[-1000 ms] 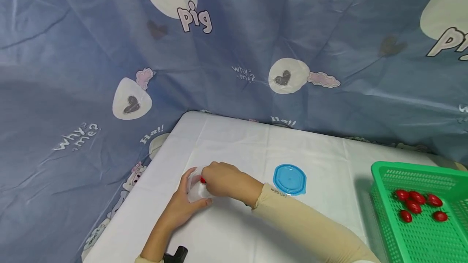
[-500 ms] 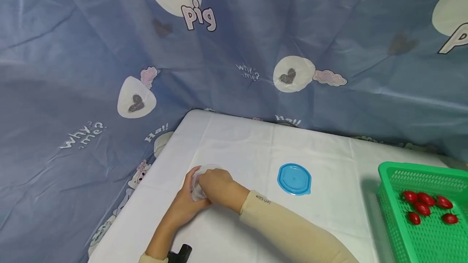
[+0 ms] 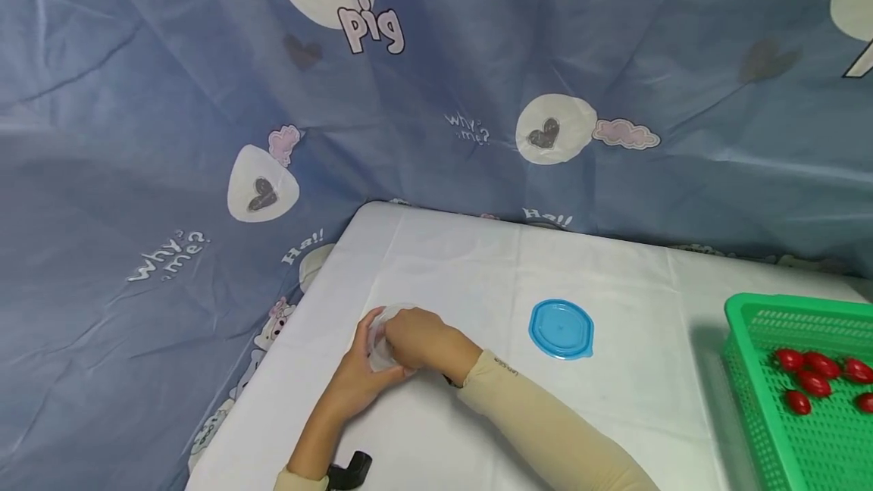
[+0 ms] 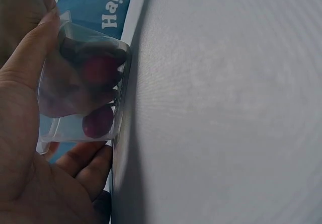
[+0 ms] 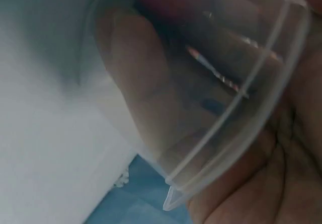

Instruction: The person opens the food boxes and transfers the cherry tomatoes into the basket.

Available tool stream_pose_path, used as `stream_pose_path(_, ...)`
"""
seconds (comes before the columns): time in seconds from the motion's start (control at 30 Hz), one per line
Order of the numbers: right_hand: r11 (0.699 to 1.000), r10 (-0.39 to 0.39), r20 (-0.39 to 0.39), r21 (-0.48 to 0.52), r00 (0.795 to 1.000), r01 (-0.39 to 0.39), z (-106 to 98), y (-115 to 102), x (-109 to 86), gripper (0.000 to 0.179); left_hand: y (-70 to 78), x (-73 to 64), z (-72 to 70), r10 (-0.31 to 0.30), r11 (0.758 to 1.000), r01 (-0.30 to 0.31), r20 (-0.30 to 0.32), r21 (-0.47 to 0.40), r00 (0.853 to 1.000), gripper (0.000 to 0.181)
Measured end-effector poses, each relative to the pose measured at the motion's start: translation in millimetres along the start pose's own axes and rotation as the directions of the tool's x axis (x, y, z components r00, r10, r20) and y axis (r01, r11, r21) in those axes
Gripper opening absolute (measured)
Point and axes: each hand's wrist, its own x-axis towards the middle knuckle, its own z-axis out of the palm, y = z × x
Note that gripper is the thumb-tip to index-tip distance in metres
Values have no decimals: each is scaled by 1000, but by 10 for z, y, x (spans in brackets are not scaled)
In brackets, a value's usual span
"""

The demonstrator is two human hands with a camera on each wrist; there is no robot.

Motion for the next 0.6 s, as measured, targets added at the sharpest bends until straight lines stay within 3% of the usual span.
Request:
stream_pose_path(0.13, 993, -79, 34, 91, 996, 76, -37, 51, -16, 28, 13, 0, 8, -10, 1000, 10, -5, 2, 1000, 110)
stream_pose_path(0.27, 965, -182, 41, 199, 983, 170, -88, 83, -30, 34, 17, -10, -20, -19, 1000, 19, -6, -5, 1000, 110)
stream_pose_path(0.5, 877, -319, 65, 399, 945, 269, -153, 190, -73, 25, 8, -15, -35, -21, 1000, 21, -10, 3, 1000, 112)
stream_pose_path(0.6, 864, -340, 80, 420, 937, 277, -170, 261, -107, 17, 1, 12, 12, -9, 1000, 9, -5, 4, 1000, 113)
